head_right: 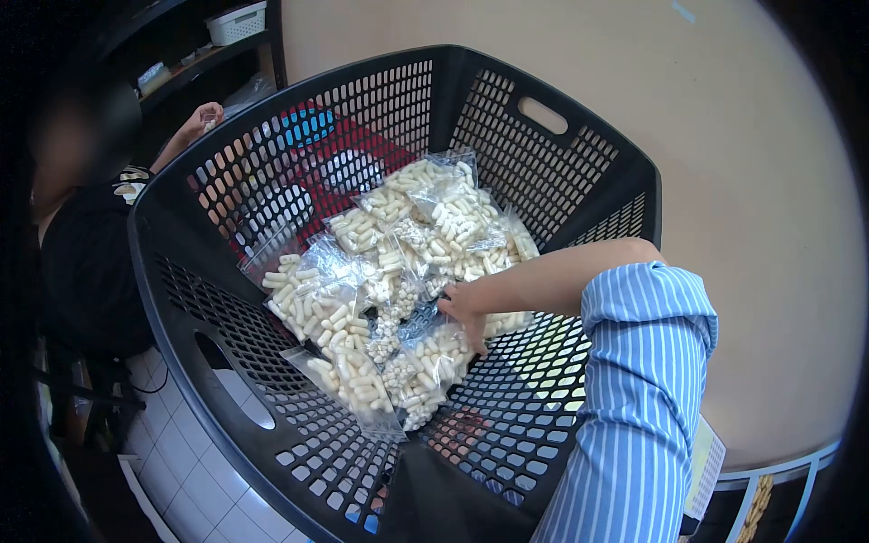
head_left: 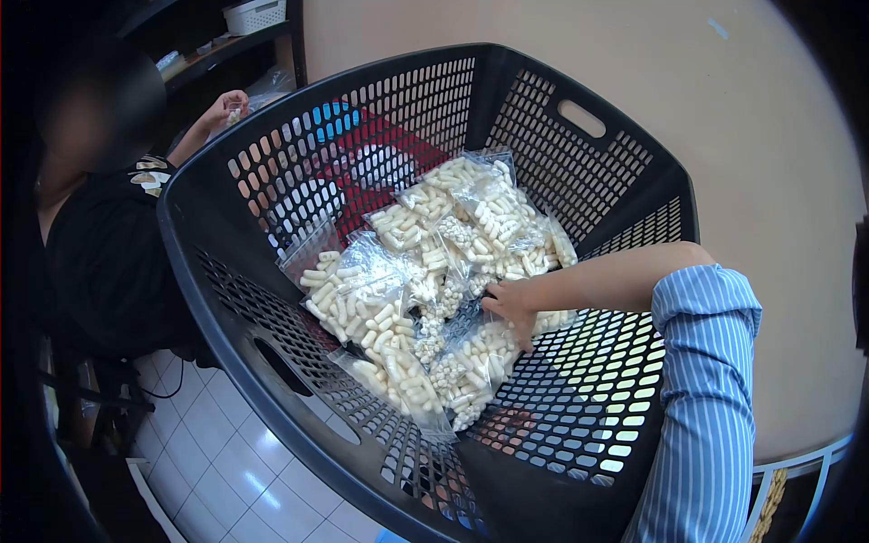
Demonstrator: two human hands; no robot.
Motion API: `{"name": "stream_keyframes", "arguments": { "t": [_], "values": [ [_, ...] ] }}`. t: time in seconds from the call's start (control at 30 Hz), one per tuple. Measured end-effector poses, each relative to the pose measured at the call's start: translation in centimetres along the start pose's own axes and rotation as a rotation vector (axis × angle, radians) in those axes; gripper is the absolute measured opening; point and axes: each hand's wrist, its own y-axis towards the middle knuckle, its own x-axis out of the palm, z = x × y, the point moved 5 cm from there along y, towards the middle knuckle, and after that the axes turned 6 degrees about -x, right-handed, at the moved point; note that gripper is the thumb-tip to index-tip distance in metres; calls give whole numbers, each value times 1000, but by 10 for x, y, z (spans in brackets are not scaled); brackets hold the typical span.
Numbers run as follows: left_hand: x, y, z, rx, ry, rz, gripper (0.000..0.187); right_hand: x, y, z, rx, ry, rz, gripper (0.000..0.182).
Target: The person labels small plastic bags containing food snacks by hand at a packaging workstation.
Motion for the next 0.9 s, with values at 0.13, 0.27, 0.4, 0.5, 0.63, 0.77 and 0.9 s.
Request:
{"name": "stream_keyframes", "arguments": {
  "t": [0.13,0.27,0.4,0.5,0.63,0.77,0.9],
  "values": [
    [4,-3,1,-12,22,3,14,20,10,11,-31,251,-129,102],
    [7,-9,-1,-30,42,11,14,10,2,-2,-236,192,94,97],
    [17,-12,-3,-49,55,5,14,-12,-16,-40,-546,-216,503,91],
    [23,-15,-2,-60,65,3,14,-17,-18,-49,-544,-275,445,85],
    [25,-20,1,-71,94,11,14,-4,-13,-46,-552,-475,617,82],
    [28,-25,6,-80,121,15,14,-8,-9,-39,-555,-229,424,76],
    [27,-28,14,-84,159,25,14,-22,-10,-34,-571,-119,260,65]
  ]
}}
